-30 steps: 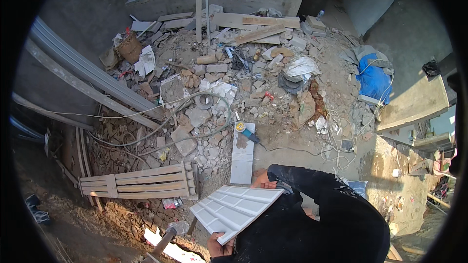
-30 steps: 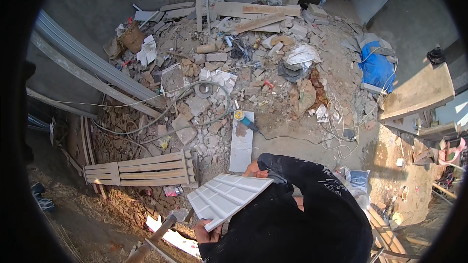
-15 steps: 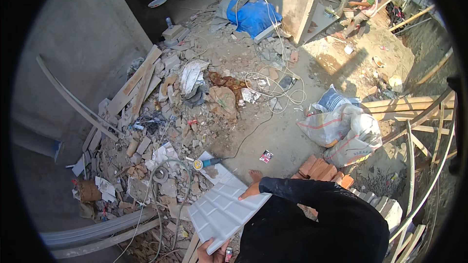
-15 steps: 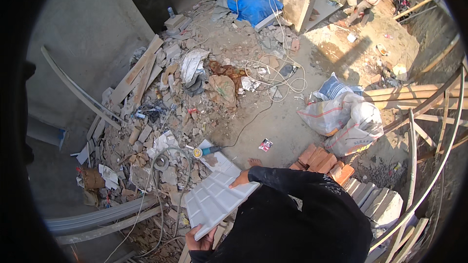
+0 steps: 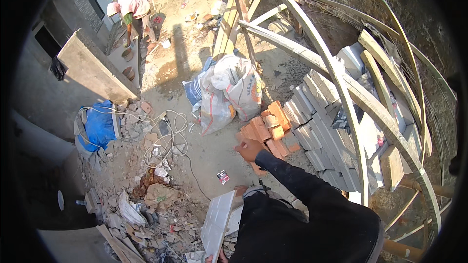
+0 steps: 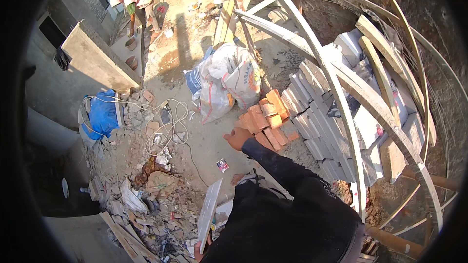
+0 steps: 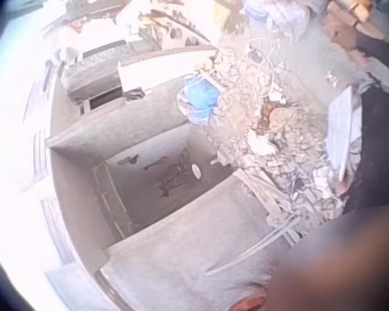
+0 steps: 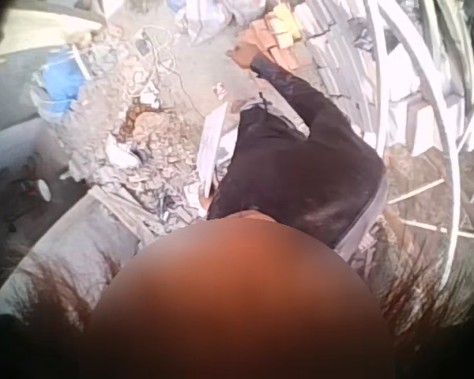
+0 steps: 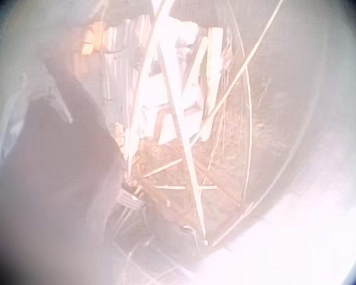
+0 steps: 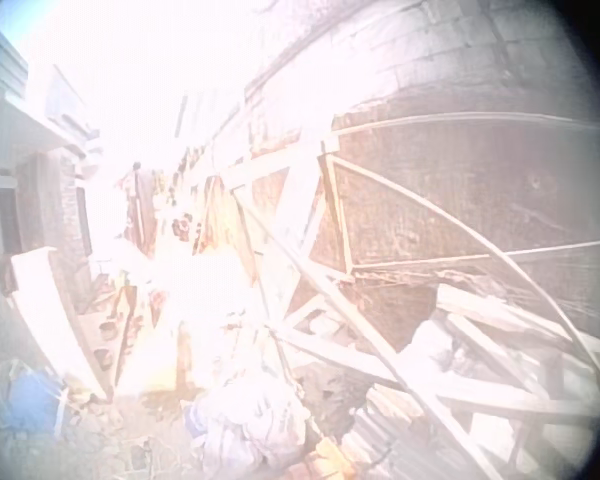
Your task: The person measures and marks a white panel using a tape measure and utility knife, then scores and snaps it to size. They carry the cut panel outside and place it on the ground.
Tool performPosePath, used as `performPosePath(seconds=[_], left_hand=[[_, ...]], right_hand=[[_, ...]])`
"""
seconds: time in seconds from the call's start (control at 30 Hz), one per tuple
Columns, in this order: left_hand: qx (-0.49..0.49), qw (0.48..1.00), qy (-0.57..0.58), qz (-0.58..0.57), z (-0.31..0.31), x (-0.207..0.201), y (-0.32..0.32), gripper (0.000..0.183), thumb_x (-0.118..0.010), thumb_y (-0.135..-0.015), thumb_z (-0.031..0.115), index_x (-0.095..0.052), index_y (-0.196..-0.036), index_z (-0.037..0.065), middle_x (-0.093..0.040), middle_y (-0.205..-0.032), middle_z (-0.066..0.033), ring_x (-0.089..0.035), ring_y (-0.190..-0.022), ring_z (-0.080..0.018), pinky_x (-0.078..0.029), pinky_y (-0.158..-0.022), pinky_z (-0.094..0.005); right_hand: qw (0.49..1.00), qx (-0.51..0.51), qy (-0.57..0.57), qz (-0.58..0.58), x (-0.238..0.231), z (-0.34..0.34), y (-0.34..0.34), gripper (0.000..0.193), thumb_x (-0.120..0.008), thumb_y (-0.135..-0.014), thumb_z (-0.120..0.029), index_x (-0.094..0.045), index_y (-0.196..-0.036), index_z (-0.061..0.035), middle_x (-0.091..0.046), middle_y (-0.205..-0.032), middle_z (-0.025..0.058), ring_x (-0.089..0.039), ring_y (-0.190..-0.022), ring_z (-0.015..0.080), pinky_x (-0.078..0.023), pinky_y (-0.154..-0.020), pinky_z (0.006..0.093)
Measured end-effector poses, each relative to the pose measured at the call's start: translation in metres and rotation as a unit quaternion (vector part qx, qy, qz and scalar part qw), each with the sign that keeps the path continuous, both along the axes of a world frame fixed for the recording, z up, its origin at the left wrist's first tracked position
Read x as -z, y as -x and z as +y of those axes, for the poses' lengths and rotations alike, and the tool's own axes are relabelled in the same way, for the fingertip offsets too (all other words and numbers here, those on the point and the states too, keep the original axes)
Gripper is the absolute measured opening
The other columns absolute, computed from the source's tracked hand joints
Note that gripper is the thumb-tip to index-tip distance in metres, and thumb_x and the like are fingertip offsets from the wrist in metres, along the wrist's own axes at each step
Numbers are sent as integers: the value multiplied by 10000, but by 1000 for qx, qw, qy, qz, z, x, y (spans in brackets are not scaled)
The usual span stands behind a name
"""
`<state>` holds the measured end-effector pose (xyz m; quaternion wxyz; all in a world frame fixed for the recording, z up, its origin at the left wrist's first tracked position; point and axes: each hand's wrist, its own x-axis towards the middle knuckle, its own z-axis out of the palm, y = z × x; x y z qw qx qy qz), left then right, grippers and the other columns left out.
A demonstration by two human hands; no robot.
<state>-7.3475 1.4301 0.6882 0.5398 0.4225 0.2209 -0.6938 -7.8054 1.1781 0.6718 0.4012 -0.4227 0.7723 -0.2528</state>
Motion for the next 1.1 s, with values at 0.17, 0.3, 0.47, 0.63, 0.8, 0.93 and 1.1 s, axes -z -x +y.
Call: performPosePath(seconds=[0.17,0.3,0.47,0.63,0.8,0.93,1.1], left_hand=[[119,992,8,50,-32,-5,-10,738,-602,-886,97,-298,-1510,-153,-500,-1469,-306,-512,-1380,-413,-518,-1144,-475],[193,977,1,87,-25,-9,-16,755,-601,-896,100,-274,-1524,-161,-479,-1489,-318,-487,-1408,-408,-506,-1160,-454],[227,971,1,77,6,4,-20,776,-598,-913,105,-236,-1531,-193,-431,-1529,-335,-442,-1452,-400,-482,-1186,-410],[215,974,-38,65,34,42,-30,735,-578,-943,129,-263,-1510,-217,-406,-1551,-332,-427,-1467,-376,-458,-1201,-369],[272,961,-4,37,64,65,-63,713,-574,-956,121,-282,-1538,-170,-402,-1579,-285,-405,-1490,-325,-430,-1220,-370],[197,967,-62,147,90,81,-89,661,-568,-967,125,-356,-1546,-111,-425,-1596,-225,-439,-1473,-265,-430,-1195,-346],[234,964,-36,120,119,84,-89,631,-560,-994,184,-401,-1561,-44,-453,-1603,-169,-484,-1438,-245,-409,-1191,-348]], right_hand=[[896,306,309,-93,-139,116,87,212,-741,-945,-219,-683,-944,-15,-646,-681,12,-603,-603,84,-488,-558,280],[737,449,484,148,-190,236,92,176,-721,-961,-123,-629,-854,-18,-607,-656,-9,-531,-600,30,-437,-551,226],[617,611,403,289,-159,401,160,243,-721,-943,-208,-651,-838,0,-625,-662,3,-532,-604,75,-443,-586,272],[545,802,146,197,-115,605,322,739,-802,-749,-547,-751,-1167,59,-743,-1180,255,-701,-1133,361,-503,-1001,416],[594,779,143,143,-90,684,435,1120,-790,-693,-742,-609,-1339,154,-596,-1447,275,-558,-1378,337,-406,-1131,377],[637,742,55,201,-99,666,445,1208,-795,-661,-785,-564,-1404,138,-546,-1497,282,-532,-1400,347,-389,-1154,386],[623,751,102,193,-97,672,406,1027,-852,-668,-721,-693,-1150,171,-716,-1144,232,-686,-1049,294,-513,-923,369]])
